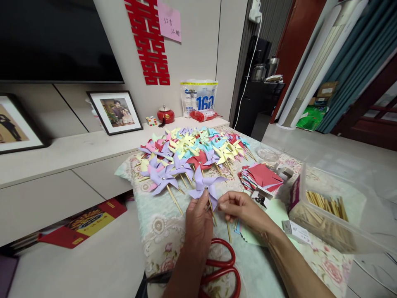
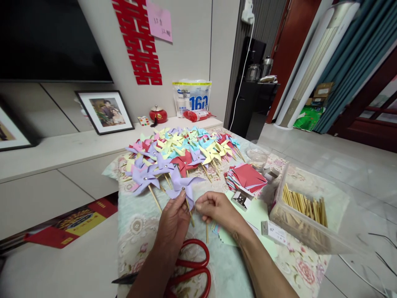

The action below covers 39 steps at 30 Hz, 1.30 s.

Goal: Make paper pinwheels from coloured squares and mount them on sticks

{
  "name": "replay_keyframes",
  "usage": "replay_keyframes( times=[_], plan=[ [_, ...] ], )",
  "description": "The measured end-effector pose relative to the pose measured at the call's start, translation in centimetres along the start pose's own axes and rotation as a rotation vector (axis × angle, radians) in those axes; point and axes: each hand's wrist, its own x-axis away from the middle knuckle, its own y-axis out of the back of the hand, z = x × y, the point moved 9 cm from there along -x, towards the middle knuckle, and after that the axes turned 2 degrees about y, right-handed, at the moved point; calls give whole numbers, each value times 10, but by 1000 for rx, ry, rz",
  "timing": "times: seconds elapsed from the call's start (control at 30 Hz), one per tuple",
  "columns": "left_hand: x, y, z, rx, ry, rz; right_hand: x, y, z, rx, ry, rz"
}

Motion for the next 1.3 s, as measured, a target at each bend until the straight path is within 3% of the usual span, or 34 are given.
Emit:
replay_keyframes(
  times=[0.17, 0.3, 0.37, 0.47, 0.57, 0.67, 0.8, 1.13, 1.3],
  plan=[
    [3, -3, 1, -16, 15, 25, 2, -18, -8, 234, -11, 77],
    [8, -9, -2, -139, -31, 78, 2, -20, -9, 199, -54, 85],
    [7, -7, -11, -255, -150, 54, 3, -16, -6, 151, -56, 76],
    [10, -1, -36, -458, -444, -38, 4, -9, -3, 111, -63, 65],
    [19, -5, -54, -669, -722, -57, 5, -6, -2, 122, -82, 86],
    [26, -10, -59, -909, -856, -74, 6, -7, -2, 136, -84, 115],
    [28, -10, -61, -1050, -872, -128, 8, -12, -3, 148, -87, 163],
    [23, -5, -59, -1022, -807, -103, 13, -17, -2, 182, -122, 209],
    [28, -10, -66, -1029, -857, -131, 11, -6, 0, 177, -73, 164]
  ],
)
